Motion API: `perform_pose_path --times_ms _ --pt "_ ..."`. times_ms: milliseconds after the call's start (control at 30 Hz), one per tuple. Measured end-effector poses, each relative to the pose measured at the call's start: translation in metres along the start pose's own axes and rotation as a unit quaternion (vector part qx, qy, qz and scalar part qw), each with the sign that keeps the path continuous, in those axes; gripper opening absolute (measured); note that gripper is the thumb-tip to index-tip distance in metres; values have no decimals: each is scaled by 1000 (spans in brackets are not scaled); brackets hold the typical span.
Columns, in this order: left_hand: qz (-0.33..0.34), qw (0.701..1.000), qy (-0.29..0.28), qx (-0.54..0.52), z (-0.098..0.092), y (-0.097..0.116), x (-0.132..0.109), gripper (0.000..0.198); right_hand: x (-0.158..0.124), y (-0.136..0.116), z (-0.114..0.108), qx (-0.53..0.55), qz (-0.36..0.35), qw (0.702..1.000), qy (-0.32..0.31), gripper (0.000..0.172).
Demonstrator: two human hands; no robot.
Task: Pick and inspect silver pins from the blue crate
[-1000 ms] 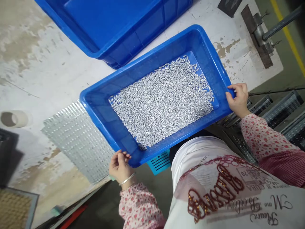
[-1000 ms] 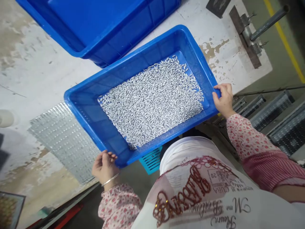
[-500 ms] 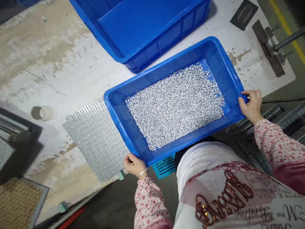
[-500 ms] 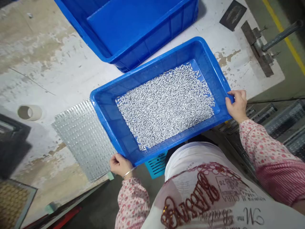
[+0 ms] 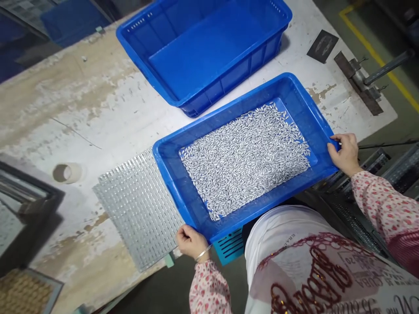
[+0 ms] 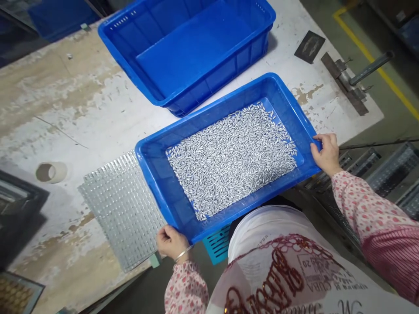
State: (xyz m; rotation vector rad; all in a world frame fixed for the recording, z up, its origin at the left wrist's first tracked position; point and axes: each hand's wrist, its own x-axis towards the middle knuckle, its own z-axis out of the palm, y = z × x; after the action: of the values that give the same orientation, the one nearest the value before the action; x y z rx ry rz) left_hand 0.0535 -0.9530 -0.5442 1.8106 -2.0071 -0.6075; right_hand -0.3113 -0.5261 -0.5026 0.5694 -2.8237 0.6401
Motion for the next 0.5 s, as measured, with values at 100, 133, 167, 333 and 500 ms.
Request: perform_pose_path --times_ms 100,133,167,333,500 --pt "3 1000 -6 6 0 -1 1 32 0 -1 0 7 2 1000 1 28" --pt "3 1000 -7 9 -1 -1 1 32 0 -1 1 12 5 1000 2 28" --pt "4 1000 -7 12 -1 -1 1 31 0 -1 1 15 7 1000 2 28" --pt "5 1000 3 20 0 -1 2 34 0 0 6 -17 20 999 18 23" --pt "13 1000 3 22 -1 0 4 33 2 -4 7 -31 26 999 19 21"
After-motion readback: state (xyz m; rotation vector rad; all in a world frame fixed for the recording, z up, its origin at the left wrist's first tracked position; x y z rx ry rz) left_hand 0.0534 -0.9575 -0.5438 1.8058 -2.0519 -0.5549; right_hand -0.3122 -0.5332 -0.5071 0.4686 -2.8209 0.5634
